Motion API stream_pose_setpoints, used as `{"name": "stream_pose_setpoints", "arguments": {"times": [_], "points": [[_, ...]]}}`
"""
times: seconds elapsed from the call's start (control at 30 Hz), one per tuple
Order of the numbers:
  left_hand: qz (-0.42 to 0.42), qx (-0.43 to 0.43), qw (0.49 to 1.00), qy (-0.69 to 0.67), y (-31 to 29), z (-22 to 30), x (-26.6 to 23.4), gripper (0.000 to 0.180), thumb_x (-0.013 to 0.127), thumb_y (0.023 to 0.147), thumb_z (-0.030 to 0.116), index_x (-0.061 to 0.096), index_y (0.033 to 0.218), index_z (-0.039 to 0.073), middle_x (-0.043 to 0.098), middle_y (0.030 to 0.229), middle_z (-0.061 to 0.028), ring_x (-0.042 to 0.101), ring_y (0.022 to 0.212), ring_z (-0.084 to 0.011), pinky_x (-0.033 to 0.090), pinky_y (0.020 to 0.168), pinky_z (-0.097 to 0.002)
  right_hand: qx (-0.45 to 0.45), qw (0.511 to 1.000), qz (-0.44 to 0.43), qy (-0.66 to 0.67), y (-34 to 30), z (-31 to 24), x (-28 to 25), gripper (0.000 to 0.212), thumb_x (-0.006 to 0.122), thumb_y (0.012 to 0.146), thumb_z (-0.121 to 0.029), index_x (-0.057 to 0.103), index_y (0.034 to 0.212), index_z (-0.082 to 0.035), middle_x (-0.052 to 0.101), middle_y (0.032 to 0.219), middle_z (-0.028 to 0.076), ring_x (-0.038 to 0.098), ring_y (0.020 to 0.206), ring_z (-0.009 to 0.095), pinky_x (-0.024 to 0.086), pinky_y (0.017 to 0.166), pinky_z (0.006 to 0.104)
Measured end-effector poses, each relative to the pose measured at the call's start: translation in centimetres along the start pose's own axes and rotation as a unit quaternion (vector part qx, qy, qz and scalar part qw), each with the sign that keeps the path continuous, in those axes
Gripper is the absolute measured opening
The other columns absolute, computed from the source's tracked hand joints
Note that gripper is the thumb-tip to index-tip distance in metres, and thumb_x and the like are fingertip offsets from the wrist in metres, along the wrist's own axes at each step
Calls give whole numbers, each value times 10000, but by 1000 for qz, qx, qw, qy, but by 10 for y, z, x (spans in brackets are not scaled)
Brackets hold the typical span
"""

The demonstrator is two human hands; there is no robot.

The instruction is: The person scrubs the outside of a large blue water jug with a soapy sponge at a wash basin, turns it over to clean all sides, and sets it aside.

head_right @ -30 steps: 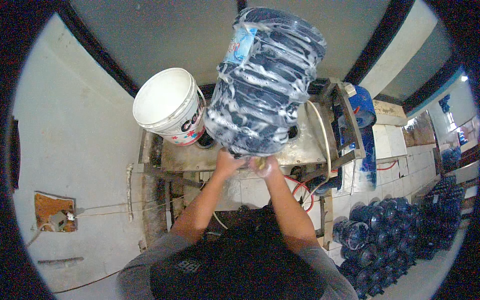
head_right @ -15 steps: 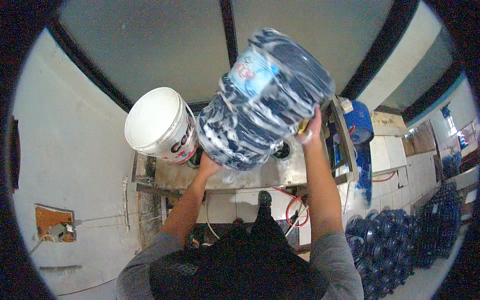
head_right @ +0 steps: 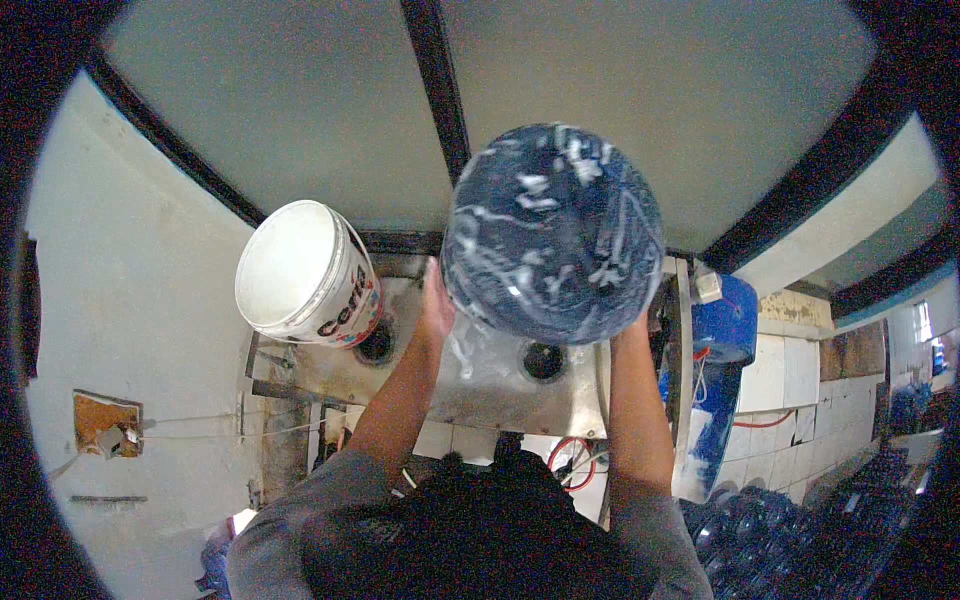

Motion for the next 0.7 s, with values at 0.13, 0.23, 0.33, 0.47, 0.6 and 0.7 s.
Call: {"name": "stream_pose_setpoints", "arguments": {"times": [0.13,0.23,0.33,0.47,0.6,0.7], "points": [[64,-37,997,-16,26,-53,-16,663,442,1013,594,459,1497,141,523,1492,-40,472,1365,-272,381,1130,-456,29,999,1,22,16,13,-1,647,412,1018,-585,505,1450,-113,546,1463,82,499,1340,319,366,1149,467],[37,12,996,-84,65,-89,-39,653,428,1023,563,495,1474,95,581,1429,-81,557,1289,-273,451,1058,-411,1,998,-58,-13,43,21,-16,610,432,1031,-545,516,1430,-91,594,1394,93,571,1261,293,413,1105,427],[14,31,987,-160,102,-98,-78,607,511,1005,515,520,1452,104,602,1398,-86,573,1268,-269,478,1023,-400,6,995,-73,-64,26,19,35,563,482,1033,-480,566,1370,-37,630,1323,102,600,1197,253,432,1064,385],[25,-17,982,-188,53,-6,5,608,547,993,498,524,1444,90,608,1387,-92,571,1269,-266,476,1026,-403,-81,986,-32,-144,40,14,21,546,526,1025,-447,616,1283,26,676,1238,146,636,1136,249,455,1031,365],[17,55,998,-9,-14,112,72,611,582,982,482,527,1436,76,613,1377,-98,570,1270,-263,474,1029,-406,-235,921,-65,-305,44,-13,73,436,572,1024,-330,672,1213,50,711,1132,130,642,1060,229,437,996,324],[-12,216,896,388,-32,156,92,689,647,947,472,482,1446,26,594,1392,-154,573,1270,-303,465,1040,-439,-263,794,-77,-542,20,-36,135,419,561,1028,-324,680,1209,35,717,1143,182,667,1058,300,444,1006,345]]}}
Point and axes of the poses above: each hand's wrist, its own y-axis towards the middle knuckle, its own x-axis out of the palm, z = x × y, the point moved 3 cm from there along y, towards the middle knuckle
